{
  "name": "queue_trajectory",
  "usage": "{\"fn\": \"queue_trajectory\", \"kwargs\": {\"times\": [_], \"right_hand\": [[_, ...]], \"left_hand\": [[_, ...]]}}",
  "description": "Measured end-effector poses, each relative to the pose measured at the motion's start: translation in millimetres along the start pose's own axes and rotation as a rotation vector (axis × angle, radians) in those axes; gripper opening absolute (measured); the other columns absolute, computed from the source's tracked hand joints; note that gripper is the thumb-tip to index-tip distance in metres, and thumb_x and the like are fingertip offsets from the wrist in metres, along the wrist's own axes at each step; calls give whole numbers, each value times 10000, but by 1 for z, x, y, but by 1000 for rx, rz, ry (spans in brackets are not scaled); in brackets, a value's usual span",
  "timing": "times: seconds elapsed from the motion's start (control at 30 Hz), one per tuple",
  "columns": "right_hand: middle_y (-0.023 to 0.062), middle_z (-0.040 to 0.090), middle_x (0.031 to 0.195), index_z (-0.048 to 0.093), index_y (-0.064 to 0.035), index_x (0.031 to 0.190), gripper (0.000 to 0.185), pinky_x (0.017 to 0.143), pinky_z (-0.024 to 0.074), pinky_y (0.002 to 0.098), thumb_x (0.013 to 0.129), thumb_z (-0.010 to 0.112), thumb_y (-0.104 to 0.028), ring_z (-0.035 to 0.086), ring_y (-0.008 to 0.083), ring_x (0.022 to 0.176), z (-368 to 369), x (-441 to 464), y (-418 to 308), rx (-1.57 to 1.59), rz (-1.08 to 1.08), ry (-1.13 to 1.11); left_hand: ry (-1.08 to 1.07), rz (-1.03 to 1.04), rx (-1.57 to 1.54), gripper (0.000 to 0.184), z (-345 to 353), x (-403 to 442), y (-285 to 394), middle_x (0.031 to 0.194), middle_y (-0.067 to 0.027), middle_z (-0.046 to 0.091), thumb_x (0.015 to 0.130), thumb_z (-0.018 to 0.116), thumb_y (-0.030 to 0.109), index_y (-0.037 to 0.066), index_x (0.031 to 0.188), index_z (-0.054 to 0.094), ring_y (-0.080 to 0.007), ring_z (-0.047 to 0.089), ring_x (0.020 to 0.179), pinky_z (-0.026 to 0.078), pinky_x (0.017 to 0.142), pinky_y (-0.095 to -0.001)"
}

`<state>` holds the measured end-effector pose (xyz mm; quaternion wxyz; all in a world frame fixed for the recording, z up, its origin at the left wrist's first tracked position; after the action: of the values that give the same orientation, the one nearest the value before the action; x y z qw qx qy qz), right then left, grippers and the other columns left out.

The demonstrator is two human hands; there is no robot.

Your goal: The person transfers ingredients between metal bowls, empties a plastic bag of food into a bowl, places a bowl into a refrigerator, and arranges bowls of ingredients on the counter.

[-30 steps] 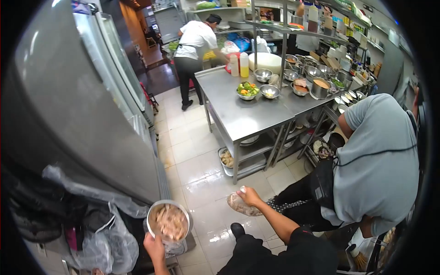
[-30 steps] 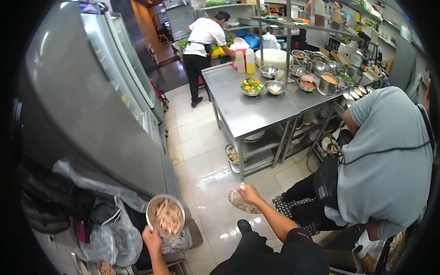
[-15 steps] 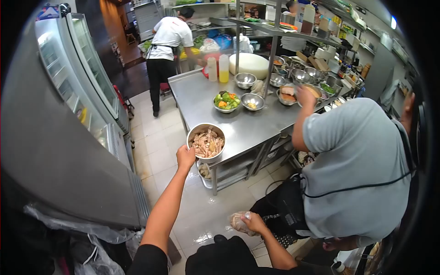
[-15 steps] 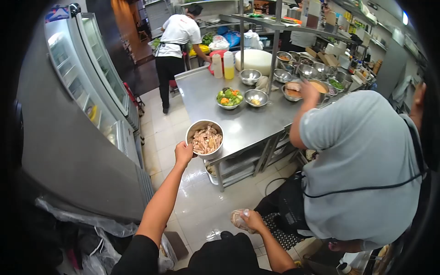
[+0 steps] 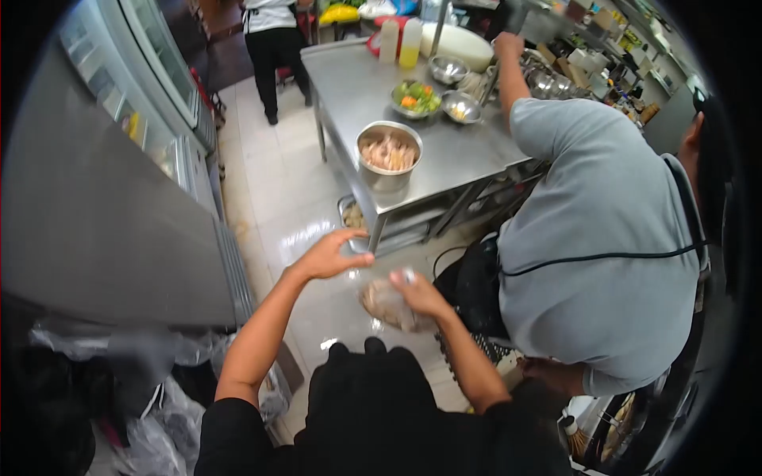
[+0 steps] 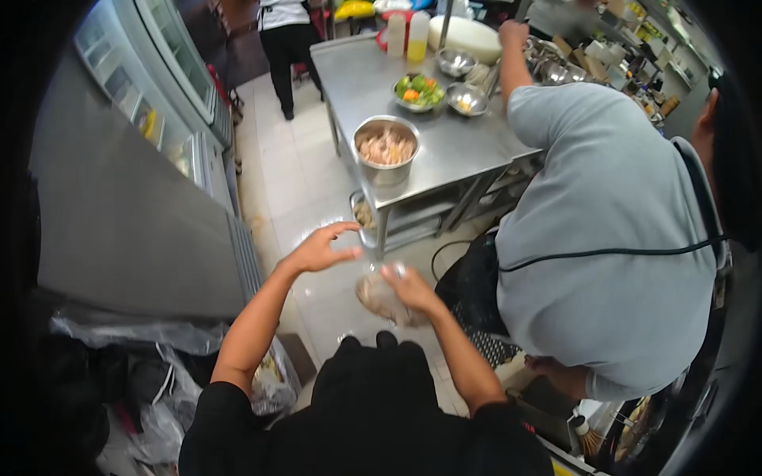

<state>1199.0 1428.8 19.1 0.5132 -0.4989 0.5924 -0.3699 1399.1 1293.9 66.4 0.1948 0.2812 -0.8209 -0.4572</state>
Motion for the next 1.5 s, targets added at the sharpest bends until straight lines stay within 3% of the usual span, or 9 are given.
{"fn": "queue_trajectory", "kwargs": {"times": [0.13, 0.2, 0.33, 0.5, 0.67, 0.9, 1.13, 1.3, 1.5], "right_hand": [[-2, 504, 735, 550, -29, 849, 302, 639, 422, 298, 965, 495, -302, 464, 93, 711, 39, 50, -75, 27, -169, -193], [59, 524, 722, 534, -4, 870, 294, 649, 430, 327, 958, 504, -282, 486, 149, 688, 62, 67, -106, -164, -352, -203], [154, 581, 742, 537, -7, 913, 294, 658, 445, 361, 929, 546, -300, 534, 266, 655, 99, 74, -162, -414, -390, -122], [16, 584, 843, 541, -13, 940, 234, 677, 462, 287, 904, 607, -235, 559, 91, 804, 107, 73, -164, -271, -525, -189], [189, 599, 1091, 540, 16, 1200, 481, 910, 438, 376, 826, 670, -256, 567, 326, 1029, 103, 83, -112, -443, -802, -188], [185, 646, 806, 651, -58, 909, 273, 699, 484, 461, 731, 620, -263, 613, 390, 776, 101, 124, -157, -531, -603, 236], [206, 651, 855, 653, -7, 924, 217, 714, 503, 412, 723, 594, -63, 634, 370, 827, 61, 224, -156, -301, -623, 384], [208, 656, 912, 643, 20, 960, 245, 719, 510, 368, 724, 603, -31, 650, 334, 836, 20, 245, -183, -103, -630, 293], [209, 606, 1020, 608, 16, 1006, 278, 867, 456, 387, 739, 640, -56, 578, 347, 991, -10, 255, -200, -162, -725, 273]], "left_hand": [[110, 243, 147, 523, 24, -52, 20, 1109, -184, 583, 755, 741, 354, -3, 1103, 582, -318, 542, 1069, 402, 930, -398], [492, 138, 322, 511, 12, -70, 31, 1075, -178, 589, 731, 753, 314, -1, 1096, 582, -308, 527, 1086, 342, 980, -428], [531, -4, 138, 367, -14, -88, 13, 1024, -171, 613, 786, 694, 218, 15, 1079, 602, -335, 568, 957, 407, 892, -408], [751, -35, -226, 193, -22, -92, -18, 790, -107, 615, 895, 581, 194, 6, 900, 625, -196, 560, 666, 420, 581, -324], [707, -131, -556, 241, -40, -87, -40, 737, 13, 530, 950, 516, 203, 31, 786, 554, -58, 461, 618, 396, 541, -271], [807, -200, -729, 220, -72, -36, -28, 723, 28, 522, 972, 482, 229, 60, 845, 541, -54, 460, 660, 394, 585, -237], [752, -133, -208, 235, -104, 41, -22, 711, 54, 519, 931, 573, 273, 50, 859, 568, -32, 423, 582, 361, 515, -219], [493, -169, -358, 262, -147, 77, 10, 849, -21, 626, 825, 709, 147, -3, 997, 579, -70, 573, 699, 486, 619, -223], [447, -114, -278, 207, -170, 129, 8, 787, 19, 598, 802, 709, 118, 21, 926, 574, -40, 528, 652, 437, 572, -204]]}}
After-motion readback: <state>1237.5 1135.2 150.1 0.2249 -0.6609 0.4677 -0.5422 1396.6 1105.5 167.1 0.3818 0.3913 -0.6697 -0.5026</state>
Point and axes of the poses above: each hand's wrist, its own x-axis towards the middle knuckle, its own z-axis out of the palm, y = z × x, the point moved 1 cm from there along x, towards the middle knuckle
